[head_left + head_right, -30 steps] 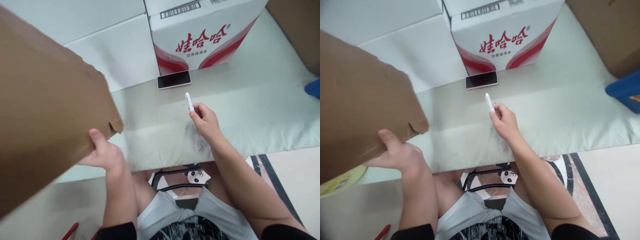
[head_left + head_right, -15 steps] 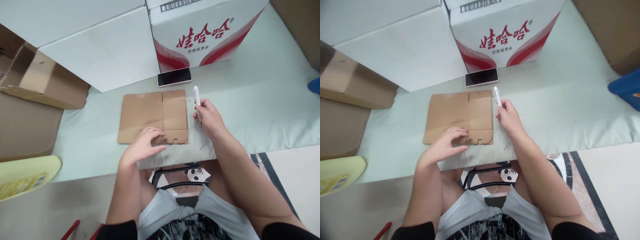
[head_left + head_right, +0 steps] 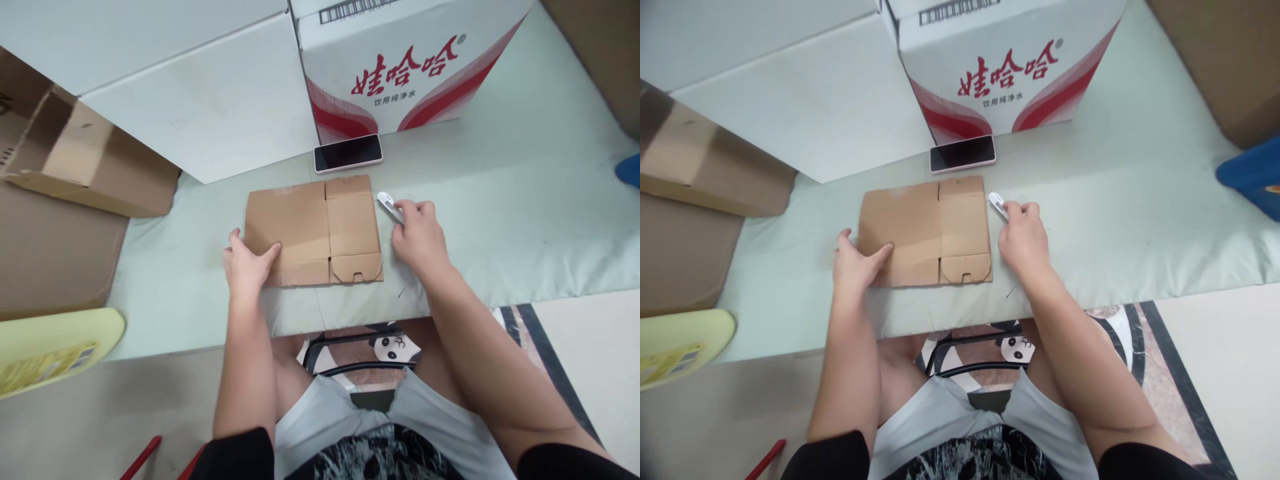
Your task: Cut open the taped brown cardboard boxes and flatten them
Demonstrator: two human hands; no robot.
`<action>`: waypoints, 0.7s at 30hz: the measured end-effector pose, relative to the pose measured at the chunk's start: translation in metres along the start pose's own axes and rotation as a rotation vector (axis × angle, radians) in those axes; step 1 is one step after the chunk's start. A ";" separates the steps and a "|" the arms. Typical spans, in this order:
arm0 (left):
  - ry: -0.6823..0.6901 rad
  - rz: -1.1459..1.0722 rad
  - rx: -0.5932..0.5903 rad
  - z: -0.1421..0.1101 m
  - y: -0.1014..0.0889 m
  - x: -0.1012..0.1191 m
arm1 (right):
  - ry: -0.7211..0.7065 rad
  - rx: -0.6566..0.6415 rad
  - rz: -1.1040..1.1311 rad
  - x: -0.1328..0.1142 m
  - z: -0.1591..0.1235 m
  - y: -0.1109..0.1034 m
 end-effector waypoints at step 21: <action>0.246 -1.220 0.005 0.010 -0.011 -0.016 | -0.150 -0.012 0.852 -0.014 -0.008 -0.023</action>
Point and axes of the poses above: each hand's wrist, its own z-axis towards the middle knuckle, its own y-axis out of the palm, x = y × z, the point moved 1 cm from there along z, towards the middle knuckle, and after that the axes turned 4 degrees about -y, right-handed, at the moved point
